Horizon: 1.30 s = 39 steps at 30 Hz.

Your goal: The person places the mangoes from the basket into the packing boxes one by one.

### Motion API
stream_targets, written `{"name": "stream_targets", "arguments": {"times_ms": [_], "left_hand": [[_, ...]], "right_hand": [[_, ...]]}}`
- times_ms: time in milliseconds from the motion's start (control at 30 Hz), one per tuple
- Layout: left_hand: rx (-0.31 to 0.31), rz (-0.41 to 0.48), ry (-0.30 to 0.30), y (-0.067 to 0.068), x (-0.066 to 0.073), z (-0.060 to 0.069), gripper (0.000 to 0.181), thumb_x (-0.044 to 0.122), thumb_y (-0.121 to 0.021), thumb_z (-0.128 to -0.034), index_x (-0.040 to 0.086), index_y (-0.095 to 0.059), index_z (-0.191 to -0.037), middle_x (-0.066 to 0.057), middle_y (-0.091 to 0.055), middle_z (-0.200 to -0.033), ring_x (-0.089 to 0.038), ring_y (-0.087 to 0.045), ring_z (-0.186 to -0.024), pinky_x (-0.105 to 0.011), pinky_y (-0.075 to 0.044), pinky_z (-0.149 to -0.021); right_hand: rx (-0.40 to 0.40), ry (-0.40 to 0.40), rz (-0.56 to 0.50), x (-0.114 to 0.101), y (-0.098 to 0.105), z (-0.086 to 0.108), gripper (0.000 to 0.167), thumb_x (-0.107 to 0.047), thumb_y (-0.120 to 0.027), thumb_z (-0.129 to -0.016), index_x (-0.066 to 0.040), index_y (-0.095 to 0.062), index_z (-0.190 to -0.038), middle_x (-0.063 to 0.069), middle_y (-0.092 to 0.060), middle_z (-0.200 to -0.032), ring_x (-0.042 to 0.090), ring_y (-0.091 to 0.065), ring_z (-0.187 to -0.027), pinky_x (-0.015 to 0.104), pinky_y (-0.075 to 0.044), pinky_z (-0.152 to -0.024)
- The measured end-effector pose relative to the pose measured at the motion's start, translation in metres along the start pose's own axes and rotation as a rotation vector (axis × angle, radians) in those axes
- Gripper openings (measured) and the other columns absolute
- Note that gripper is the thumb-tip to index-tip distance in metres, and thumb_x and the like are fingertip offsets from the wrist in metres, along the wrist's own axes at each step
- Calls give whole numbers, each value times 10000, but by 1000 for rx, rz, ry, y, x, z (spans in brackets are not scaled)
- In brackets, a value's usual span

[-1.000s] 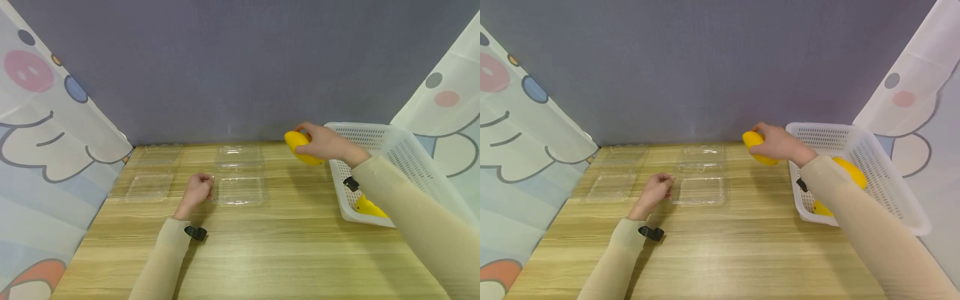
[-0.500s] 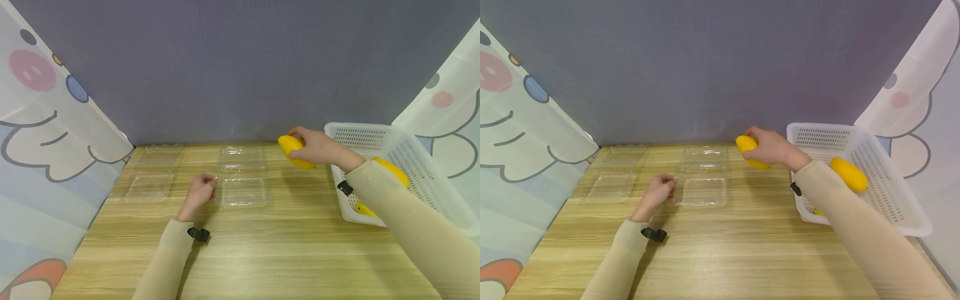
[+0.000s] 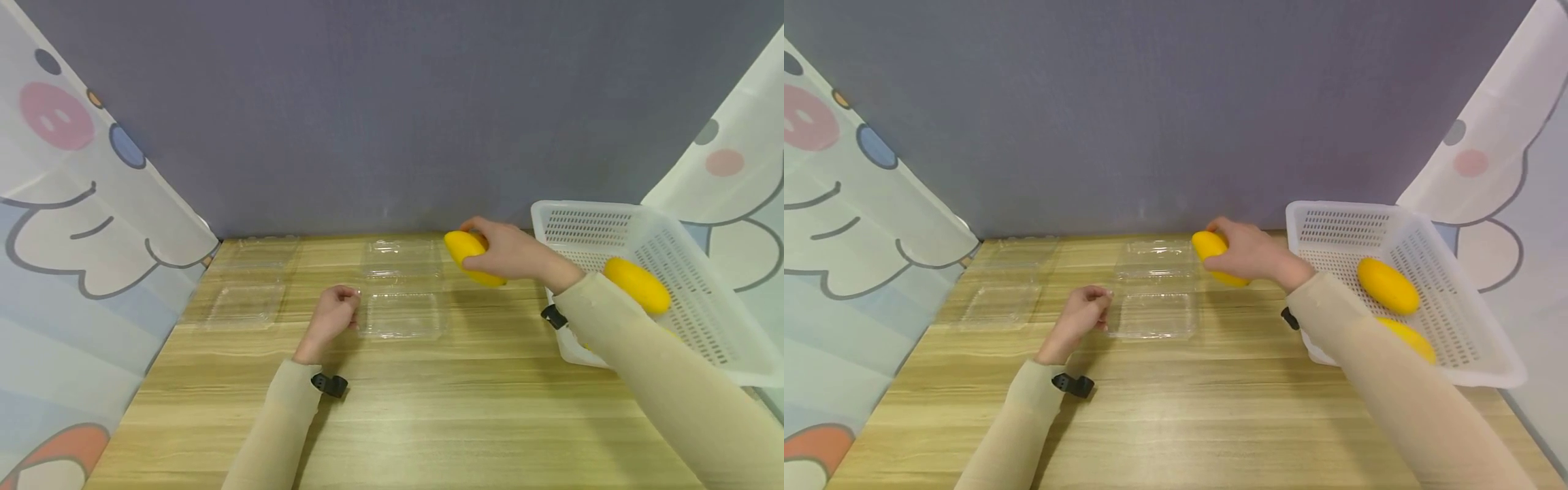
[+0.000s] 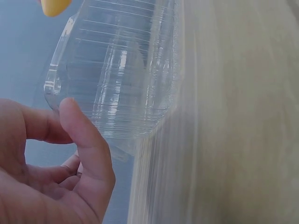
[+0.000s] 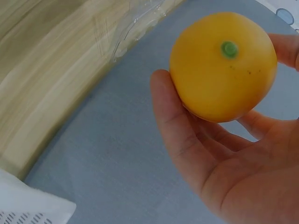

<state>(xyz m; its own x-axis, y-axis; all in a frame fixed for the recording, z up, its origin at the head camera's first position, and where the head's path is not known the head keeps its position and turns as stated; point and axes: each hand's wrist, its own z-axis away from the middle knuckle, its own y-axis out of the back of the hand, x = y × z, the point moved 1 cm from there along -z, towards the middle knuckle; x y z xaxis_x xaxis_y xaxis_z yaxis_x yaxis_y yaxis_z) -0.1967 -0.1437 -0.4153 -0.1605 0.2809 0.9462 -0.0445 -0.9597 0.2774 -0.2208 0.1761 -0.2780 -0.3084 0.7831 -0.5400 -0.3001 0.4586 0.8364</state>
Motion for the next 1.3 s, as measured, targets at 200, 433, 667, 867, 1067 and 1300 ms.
{"name": "stream_targets", "arguments": {"times_ms": [200,433,667,867,1067,1300], "left_hand": [[1,6,7,-3,0,1,307,88,-510,-1031,-122,-569,-1246,-137,-567,-901,-162,-546,-652,-249,-539,-573],[-2,25,1,-5,0,1,290,84,-519,-1030,-124,-573,-1225,-86,-536,-824,-159,-529,-633,-255,-538,-563],[1,32,-4,-7,2,4,275,84,-530,-1025,-129,-577,-1193,-77,-527,-791,-158,-531,-616,-259,-542,-545],[-13,41,-10,-8,0,4,277,73,-520,-1032,-138,-563,-1207,-105,-542,-823,-164,-531,-634,-258,-544,-550],[-7,39,-5,-9,0,4,272,79,-525,-1027,-127,-579,-1196,-120,-558,-836,-163,-541,-632,-256,-546,-555],[-6,38,-11,-10,1,5,263,61,-522,-1011,-123,-582,-1190,-147,-572,-859,-164,-547,-622,-256,-550,-555]], "right_hand": [[-10,-3,-14,0,-8,-1,628,-258,-651,-894,-59,-444,-1452,204,-618,-1221,248,-619,-816,351,-540,-663],[-4,-9,-7,1,-15,-3,629,-273,-651,-887,-80,-453,-1452,200,-630,-1226,246,-630,-838,363,-542,-686],[8,0,16,-2,-22,-6,628,-282,-657,-873,-76,-476,-1438,176,-647,-1214,251,-620,-885,397,-529,-759],[-1,3,-20,-4,-29,-8,641,-274,-660,-859,-84,-478,-1444,172,-644,-1221,250,-621,-895,377,-531,-747],[-4,12,-46,-5,-35,-10,655,-263,-662,-851,-76,-476,-1450,169,-639,-1239,256,-620,-938,382,-536,-771],[-10,27,-57,-7,-43,-12,666,-258,-664,-852,-69,-473,-1462,165,-626,-1265,268,-610,-997,417,-534,-832]]}}
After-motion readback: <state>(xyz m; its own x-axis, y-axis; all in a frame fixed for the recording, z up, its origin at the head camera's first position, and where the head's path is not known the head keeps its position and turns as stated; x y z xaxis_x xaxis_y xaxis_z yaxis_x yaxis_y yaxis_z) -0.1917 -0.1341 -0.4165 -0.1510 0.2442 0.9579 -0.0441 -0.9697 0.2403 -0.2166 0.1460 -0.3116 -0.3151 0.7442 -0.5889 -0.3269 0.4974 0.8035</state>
